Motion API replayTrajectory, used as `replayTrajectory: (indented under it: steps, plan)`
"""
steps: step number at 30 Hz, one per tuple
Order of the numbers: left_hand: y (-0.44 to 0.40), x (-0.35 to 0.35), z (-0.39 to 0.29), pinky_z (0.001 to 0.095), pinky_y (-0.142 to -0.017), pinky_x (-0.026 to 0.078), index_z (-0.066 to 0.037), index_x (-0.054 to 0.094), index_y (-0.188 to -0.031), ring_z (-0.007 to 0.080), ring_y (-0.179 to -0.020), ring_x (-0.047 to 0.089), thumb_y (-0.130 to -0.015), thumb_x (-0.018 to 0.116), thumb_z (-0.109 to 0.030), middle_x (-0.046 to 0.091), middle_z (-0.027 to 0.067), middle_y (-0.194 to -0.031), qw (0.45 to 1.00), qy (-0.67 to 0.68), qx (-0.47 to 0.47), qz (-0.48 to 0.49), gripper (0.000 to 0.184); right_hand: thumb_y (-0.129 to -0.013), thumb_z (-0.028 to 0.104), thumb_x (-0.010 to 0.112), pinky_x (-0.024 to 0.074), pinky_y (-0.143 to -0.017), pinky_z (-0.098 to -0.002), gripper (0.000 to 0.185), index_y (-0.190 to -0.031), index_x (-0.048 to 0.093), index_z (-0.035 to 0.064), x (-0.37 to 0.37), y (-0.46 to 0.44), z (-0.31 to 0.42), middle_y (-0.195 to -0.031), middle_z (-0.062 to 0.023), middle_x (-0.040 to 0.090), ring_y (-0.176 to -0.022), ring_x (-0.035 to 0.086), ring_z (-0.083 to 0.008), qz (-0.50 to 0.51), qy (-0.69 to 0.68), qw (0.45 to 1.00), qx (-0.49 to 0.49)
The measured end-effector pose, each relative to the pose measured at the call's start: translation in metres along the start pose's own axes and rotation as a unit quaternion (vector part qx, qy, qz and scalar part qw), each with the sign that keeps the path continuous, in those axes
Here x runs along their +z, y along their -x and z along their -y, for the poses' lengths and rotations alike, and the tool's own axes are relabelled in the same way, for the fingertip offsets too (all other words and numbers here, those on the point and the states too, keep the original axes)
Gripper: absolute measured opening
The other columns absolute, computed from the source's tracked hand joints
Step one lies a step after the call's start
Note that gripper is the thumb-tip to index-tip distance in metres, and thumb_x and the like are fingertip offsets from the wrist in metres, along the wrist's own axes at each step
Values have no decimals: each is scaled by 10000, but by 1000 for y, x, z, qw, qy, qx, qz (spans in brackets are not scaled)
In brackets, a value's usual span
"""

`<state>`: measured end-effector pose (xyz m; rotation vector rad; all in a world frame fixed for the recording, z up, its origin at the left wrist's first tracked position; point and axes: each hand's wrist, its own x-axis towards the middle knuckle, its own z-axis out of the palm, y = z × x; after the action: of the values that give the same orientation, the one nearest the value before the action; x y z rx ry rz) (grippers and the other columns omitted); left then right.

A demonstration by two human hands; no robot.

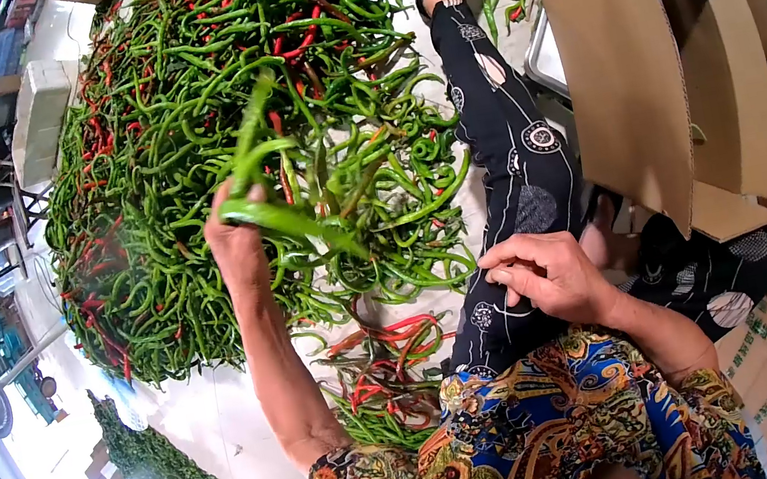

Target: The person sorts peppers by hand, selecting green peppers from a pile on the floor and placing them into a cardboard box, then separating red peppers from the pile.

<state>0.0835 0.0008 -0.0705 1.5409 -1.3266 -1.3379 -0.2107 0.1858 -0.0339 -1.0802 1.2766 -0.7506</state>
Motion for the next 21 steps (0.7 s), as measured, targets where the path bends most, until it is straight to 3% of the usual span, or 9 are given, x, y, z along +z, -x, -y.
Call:
replayTrajectory:
  steps: [1, 3, 4, 5, 8, 9, 15, 16, 21]
  plan:
    - [2, -1, -10, 233, -643, 456, 0, 617, -1091, 93, -683, 569, -876, 629, -140, 647, 31, -838, 998, 15, -45, -39, 257, -896, 32, 586, 499, -565, -226, 149, -1025, 638, -21, 2, 1, -2, -789, -78, 660, -610, 639, -101, -8, -14, 1000, 7]
    - [-15, -20, 18, 247, -648, 474, -4, 604, -1069, 101, -716, 580, -855, 643, -144, 641, 40, -864, 989, -127, -76, 3, 258, -887, 40, 592, 492, -546, -243, 135, -1004, 641, -6, 6, 2, -2, -740, -69, 634, -592, 639, -105, -22, -43, 999, 13]
    - [-14, -24, 17, 286, -686, 510, -7, 594, -1056, 135, -787, 607, -835, 646, -143, 633, 40, -859, 988, -119, -90, 35, 265, -892, 45, 588, 493, -548, -246, 133, -1003, 639, -8, 6, 2, 0, -728, -65, 632, -596, 638, -105, -21, -45, 998, 33]
    - [-11, -20, 16, 316, -722, 528, -5, 587, -1080, 159, -843, 618, -829, 639, -143, 627, 35, -880, 987, 59, -137, 61, 291, -901, 57, 583, 488, -544, -233, 144, -1016, 637, -12, 4, 1, 1, -759, -62, 647, -608, 634, -95, -15, -43, 999, 29]
    - [5, -12, 2, 311, -714, 537, 1, 551, -1156, 170, -834, 626, -821, 634, -94, 623, 63, -917, 962, 249, -109, 21, 358, -927, 97, 565, 483, -531, -209, 179, -1049, 634, -14, 3, 4, -1, -829, -48, 675, -645, 621, -68, -1, -55, 998, 44]
    - [-4, -18, 5, 306, -718, 534, 5, 547, -1160, 176, -838, 621, -817, 638, -85, 615, 78, -930, 959, 253, -93, 90, 366, -927, 98, 566, 486, -533, -210, 178, -1050, 635, -11, 4, 4, -3, -834, -47, 674, -649, 620, -66, 1, -70, 996, 53]
    - [19, -6, 2, 299, -808, 500, 28, 487, -1201, 199, -883, 562, -852, 614, -50, 545, 103, -1000, 854, 496, -94, 126, 380, -936, 132, 562, 509, -610, -220, 228, -1095, 617, -20, 7, 4, -9, -837, -35, 645, -736, 630, -73, 13, -168, 981, 95]
    - [23, -3, 0, 312, -837, 488, 28, 487, -1193, 211, -888, 532, -861, 589, -17, 517, 110, -1011, 817, 546, -90, 163, 350, -947, 155, 555, 513, -680, -230, 264, -1135, 596, -26, 4, 2, -3, -938, -55, 647, -831, 625, -89, 38, -184, 976, 113]
    - [47, 18, -19, 283, -696, 384, 20, 479, -1188, 140, -774, 466, -907, 569, -95, 471, 48, -930, 788, 581, -61, 192, 316, -970, 195, 529, 488, -843, -282, 405, -1293, 469, -42, 23, -13, -12, -1225, -128, 569, -1050, 588, -165, 41, -320, 940, 115]
